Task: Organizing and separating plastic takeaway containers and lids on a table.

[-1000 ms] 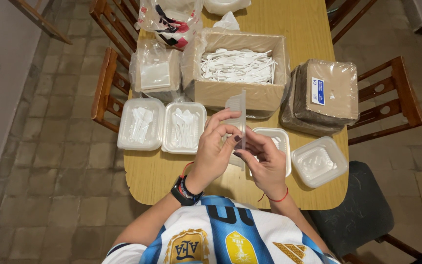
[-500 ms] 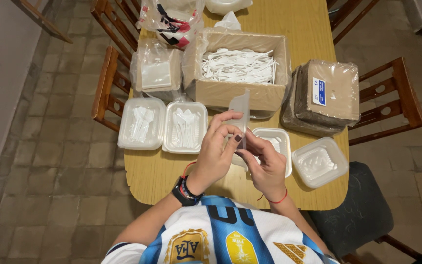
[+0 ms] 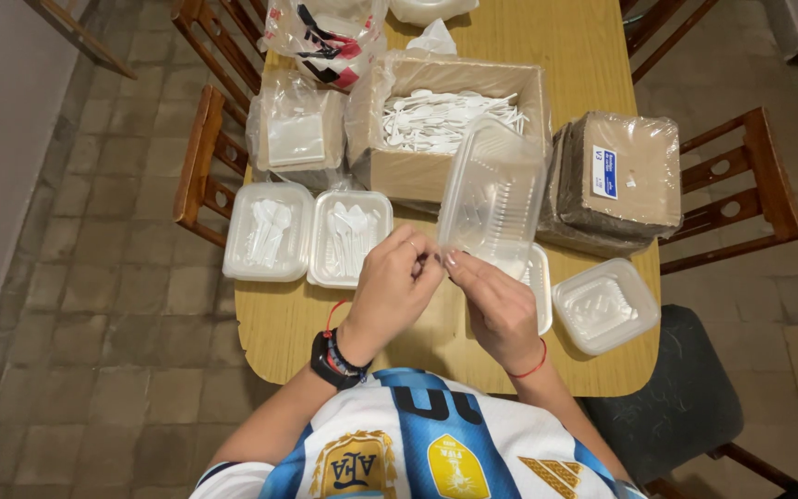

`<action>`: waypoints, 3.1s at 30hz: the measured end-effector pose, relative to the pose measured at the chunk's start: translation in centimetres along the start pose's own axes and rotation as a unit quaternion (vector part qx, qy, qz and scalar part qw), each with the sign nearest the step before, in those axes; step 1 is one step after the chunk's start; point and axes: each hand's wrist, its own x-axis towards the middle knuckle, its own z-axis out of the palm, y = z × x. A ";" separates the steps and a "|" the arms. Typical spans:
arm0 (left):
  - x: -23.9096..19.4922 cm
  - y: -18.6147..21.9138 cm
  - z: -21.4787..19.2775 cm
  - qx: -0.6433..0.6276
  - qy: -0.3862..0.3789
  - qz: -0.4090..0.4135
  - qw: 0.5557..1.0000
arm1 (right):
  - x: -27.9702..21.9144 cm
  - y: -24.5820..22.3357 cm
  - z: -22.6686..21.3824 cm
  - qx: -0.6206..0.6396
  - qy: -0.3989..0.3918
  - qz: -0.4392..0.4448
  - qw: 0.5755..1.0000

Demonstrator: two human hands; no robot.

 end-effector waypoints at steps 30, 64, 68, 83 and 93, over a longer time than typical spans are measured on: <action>-0.7 -3.2 2.0 -0.063 0.029 0.023 0.997 | -2.2 3.4 4.8 -0.014 0.137 0.134 0.981; -3.5 -14.0 -9.5 -0.208 0.154 -0.069 0.963 | -13.9 9.4 17.1 0.013 -0.144 0.054 0.988; -3.4 -15.1 -7.8 -0.290 0.133 -0.110 0.941 | -14.1 10.0 16.7 0.032 -0.163 0.095 0.981; -4.2 -21.4 5.5 -0.265 -0.065 -0.271 0.923 | -12.8 16.1 9.0 0.186 -0.034 0.516 0.835; -7.1 -26.0 7.1 -0.284 -0.158 -0.402 0.856 | -15.1 18.9 13.5 -0.022 -0.119 0.472 0.874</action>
